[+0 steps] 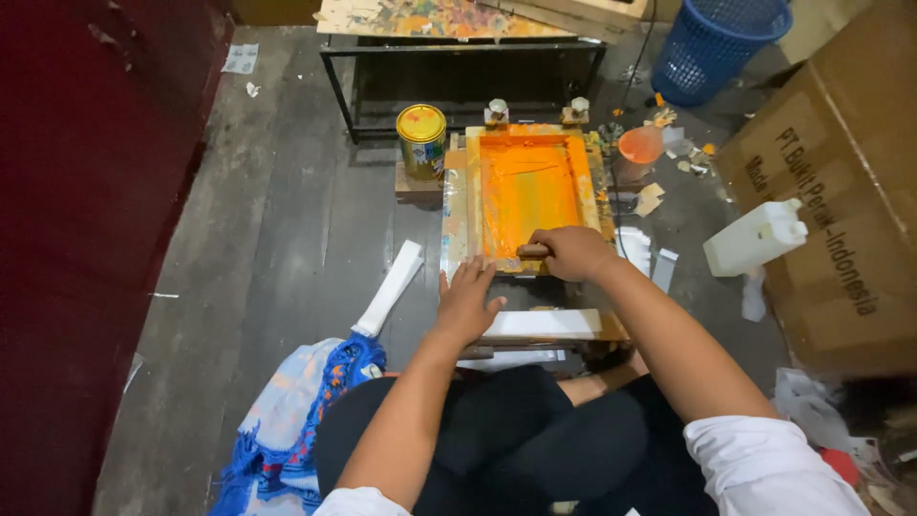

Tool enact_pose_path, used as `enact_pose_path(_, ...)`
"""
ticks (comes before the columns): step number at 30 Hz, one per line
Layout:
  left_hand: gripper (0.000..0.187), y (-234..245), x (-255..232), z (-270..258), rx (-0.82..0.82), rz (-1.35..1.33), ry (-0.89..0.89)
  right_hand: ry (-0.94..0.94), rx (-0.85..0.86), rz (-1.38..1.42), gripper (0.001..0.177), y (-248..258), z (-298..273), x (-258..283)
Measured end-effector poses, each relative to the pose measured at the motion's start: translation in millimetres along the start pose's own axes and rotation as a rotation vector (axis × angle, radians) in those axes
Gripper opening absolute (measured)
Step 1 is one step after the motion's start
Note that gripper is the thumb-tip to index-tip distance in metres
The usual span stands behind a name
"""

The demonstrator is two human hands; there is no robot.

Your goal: The person sits cross-legged on the floor and performs screen printing. They place a white sheet of paper under a screen frame filled with orange ink, use a squeegee to pull the ink across the screen, and then lift the paper to reveal the printed design. This process is repeated multiple times.

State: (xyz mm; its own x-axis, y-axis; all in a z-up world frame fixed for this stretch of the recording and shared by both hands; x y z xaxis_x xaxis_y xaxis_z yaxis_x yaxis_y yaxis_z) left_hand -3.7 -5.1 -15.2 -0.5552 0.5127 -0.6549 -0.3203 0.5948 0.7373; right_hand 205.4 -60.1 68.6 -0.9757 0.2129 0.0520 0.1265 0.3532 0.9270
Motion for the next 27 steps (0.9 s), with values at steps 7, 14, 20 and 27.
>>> enact_pose_path(7,0.057,1,1,-18,-0.071,-0.071,0.017,-0.187,-0.34,0.394,0.046,-24,-75,-35)
enact_pose_path(14,0.062,-1,-7,-29,-0.14,-0.06,0.041,-0.267,-0.47,0.353,0.048,-62,-58,-93)
enact_pose_path(20,0.062,0,-18,-31,-0.188,-0.044,0.05,-0.204,-0.442,0.252,0.059,-85,-30,-106)
enact_pose_path(27,0.062,-12,-2,-27,-0.252,0.051,-0.024,-0.217,-0.402,0.215,0.063,-95,-21,-99)
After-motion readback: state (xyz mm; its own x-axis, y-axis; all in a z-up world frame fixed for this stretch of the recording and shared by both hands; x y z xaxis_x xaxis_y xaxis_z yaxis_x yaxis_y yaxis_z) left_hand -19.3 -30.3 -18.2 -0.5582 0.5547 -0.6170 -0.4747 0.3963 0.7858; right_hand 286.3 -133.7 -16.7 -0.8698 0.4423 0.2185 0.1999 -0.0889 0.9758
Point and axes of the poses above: each hand's wrist, its own z-axis towards the middle knuckle, its own y-axis out of the back of the hand, x = y × z, the point moved 1 cm from there along z, towards the middle knuckle, and after that the axes turned 8 degrees about -z, right-handed, at the moved point
